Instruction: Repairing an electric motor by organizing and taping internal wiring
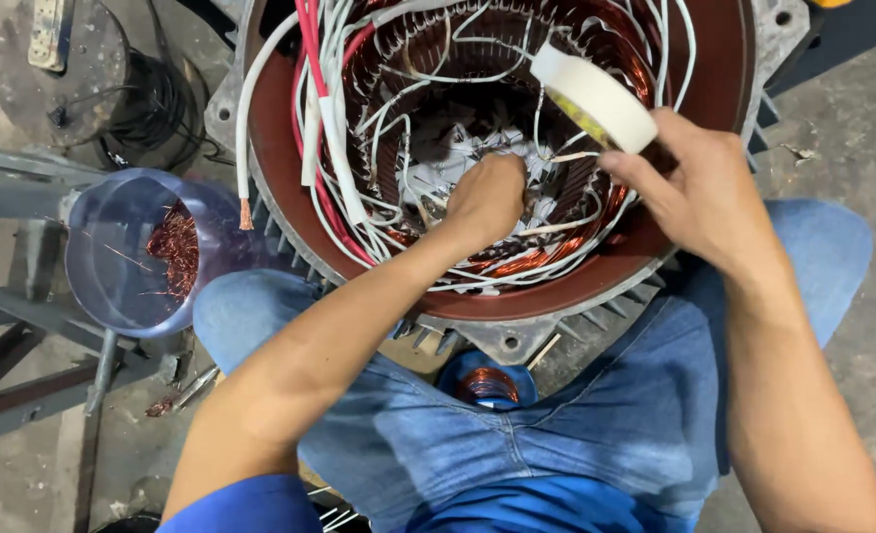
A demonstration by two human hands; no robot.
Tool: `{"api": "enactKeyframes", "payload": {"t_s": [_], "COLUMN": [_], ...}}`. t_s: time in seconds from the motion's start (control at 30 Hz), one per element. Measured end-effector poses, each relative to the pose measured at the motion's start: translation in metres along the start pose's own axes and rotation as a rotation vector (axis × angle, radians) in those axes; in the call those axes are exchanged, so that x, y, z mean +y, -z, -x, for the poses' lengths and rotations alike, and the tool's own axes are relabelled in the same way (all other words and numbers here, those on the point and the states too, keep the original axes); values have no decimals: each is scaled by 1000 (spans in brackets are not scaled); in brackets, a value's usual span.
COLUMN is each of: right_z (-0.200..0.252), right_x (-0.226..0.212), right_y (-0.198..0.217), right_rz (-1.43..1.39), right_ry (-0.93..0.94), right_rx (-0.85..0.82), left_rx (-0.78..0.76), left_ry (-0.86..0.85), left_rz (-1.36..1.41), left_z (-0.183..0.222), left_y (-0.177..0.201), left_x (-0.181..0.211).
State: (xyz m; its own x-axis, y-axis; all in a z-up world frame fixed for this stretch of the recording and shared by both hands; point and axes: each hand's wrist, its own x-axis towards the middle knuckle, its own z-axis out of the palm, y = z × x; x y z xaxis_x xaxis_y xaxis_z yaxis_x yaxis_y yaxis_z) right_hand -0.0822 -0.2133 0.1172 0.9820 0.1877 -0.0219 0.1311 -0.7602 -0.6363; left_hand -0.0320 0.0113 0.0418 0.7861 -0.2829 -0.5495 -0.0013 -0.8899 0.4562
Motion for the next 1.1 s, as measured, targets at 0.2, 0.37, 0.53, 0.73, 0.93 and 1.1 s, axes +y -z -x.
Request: {"api": "enactKeyframes", "payload": {"t_s": [0.2, 0.37, 0.53, 0.73, 0.93, 1.1], "right_z": [-2, 2, 2, 5, 16, 15], "right_x": [4, 11, 1, 4, 26, 32], "right_y": [10, 8, 9, 2, -11, -17], "right_rz": [-49, 4, 2, 241, 660, 803], "right_ry": [-97, -143, -76, -40, 112, 203], "right_rx": [26, 24, -1, -75, -180, -168], "left_rx": [-88, 194, 102, -144, -133, -147], "left_ry": [-236, -167, -175, 10, 60, 126], "left_rz": [9, -158, -83, 618, 1045, 1113], "left_z": [-19, -42, -22, -33, -43, -37], "left_y": [-6, 6, 12, 1, -14, -6], "left_x": [-34, -64, -26, 4, -16, -10]}}
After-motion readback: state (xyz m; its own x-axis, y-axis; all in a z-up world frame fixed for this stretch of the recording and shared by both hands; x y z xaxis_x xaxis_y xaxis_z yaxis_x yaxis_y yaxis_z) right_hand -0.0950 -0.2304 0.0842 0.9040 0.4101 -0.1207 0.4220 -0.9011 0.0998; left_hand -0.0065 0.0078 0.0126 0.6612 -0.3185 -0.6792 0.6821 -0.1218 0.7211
